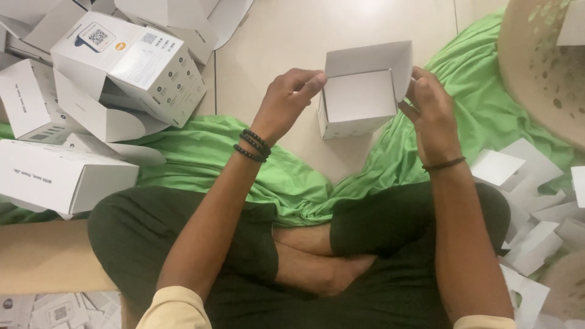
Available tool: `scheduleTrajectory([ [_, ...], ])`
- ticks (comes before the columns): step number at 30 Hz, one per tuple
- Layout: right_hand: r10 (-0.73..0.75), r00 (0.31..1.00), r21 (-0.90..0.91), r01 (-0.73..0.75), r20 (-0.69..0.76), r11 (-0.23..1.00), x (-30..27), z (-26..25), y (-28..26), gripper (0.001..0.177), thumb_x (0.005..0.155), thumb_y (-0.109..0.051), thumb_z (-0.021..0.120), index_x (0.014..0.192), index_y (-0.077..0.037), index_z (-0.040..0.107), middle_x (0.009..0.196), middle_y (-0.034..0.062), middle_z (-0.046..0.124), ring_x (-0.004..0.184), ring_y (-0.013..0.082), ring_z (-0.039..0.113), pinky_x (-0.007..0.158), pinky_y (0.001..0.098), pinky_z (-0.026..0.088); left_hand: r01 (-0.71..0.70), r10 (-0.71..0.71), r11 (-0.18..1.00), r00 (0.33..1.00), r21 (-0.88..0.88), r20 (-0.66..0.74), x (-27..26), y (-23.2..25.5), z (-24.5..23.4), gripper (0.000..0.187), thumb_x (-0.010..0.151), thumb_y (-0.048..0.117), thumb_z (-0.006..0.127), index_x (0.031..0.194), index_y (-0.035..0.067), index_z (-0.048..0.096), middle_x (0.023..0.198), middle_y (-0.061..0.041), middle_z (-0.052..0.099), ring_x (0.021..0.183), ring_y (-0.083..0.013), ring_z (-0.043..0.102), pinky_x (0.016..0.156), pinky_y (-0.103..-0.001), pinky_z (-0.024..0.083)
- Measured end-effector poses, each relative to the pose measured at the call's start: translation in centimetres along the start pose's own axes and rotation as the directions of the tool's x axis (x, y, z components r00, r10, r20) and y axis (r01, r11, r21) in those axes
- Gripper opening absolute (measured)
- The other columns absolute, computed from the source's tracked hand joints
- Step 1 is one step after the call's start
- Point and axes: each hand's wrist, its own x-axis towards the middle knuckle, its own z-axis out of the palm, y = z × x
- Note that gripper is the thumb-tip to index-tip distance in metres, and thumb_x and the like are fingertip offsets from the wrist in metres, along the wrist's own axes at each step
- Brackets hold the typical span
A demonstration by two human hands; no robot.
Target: The person packages small electronic devices and user manuals into white boxes.
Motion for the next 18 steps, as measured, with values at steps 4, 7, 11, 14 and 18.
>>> scheduleTrajectory([
  [4,0.013,0.999,-0.024,-0.014,-0.049,1.0,0.2,0.2,0.1,0.059,0.108,-0.042,0.043,0.148,0.001,0.044,0.143,0.0173,0.058,0.138,0.0267,0.054,0.11,0.0456,0.047,-0.058,0.057,0.996,0.998,-0.069,-0.014,0.2,-0.9,0.4,0.05,0.101,0.042,0.064,0.126,-0.001,0.071,0.116,-0.01,0.073,0.099,-0.016,0.075,0.083,-0.029,0.064],
  [7,0.045,0.996,-0.014,-0.046,-0.082,0.999,0.2,0.2,0.3,0.047,0.106,-0.034,0.048,0.14,-0.002,0.051,0.134,0.0135,0.06,0.129,0.024,0.058,0.105,0.0435,0.05,-0.093,0.091,0.993,0.995,-0.078,-0.032,0.0,-0.6,0.5,0.049,0.098,0.035,0.069,0.134,0.002,0.061,0.116,-0.008,0.074,0.091,-0.016,0.075,0.078,-0.029,0.062],
  [11,0.05,0.992,-0.05,-0.056,-0.113,0.997,0.2,0.2,0.4,0.034,0.106,-0.028,0.051,0.131,-0.006,0.054,0.125,0.0077,0.057,0.116,0.02,0.058,0.099,0.0412,0.055,-0.148,0.148,0.988,0.989,-0.045,-0.015,-0.2,0.0,0.3,0.046,0.1,0.031,0.067,0.138,0.006,0.06,0.113,-0.007,0.073,0.088,-0.0144,0.076,0.076,-0.027,0.063],
  [14,0.052,0.99,-0.075,-0.062,-0.129,0.995,0.3,0.2,0.6,0.033,0.106,-0.026,0.05,0.131,-0.006,0.053,0.127,0.0076,0.057,0.116,0.0197,0.059,0.098,0.0408,0.056,-0.162,0.161,0.985,0.987,-0.05,-0.028,-0.2,0.2,0.4,0.044,0.101,0.031,0.067,0.137,0.007,0.06,0.114,-0.007,0.072,0.089,-0.0137,0.078,0.077,-0.027,0.064],
  [18,0.029,0.992,-0.066,-0.037,-0.122,0.997,0.2,0.2,0.9,0.036,0.108,-0.024,0.048,0.139,-0.006,0.049,0.135,0.0103,0.057,0.12,0.0205,0.058,0.098,0.0407,0.056,-0.15,0.148,0.988,0.988,-0.037,-0.051,-0.2,0.3,0.5,0.043,0.099,0.029,0.069,0.135,0.007,0.061,0.113,-0.008,0.072,0.086,-0.0162,0.077,0.074,-0.029,0.063],
])
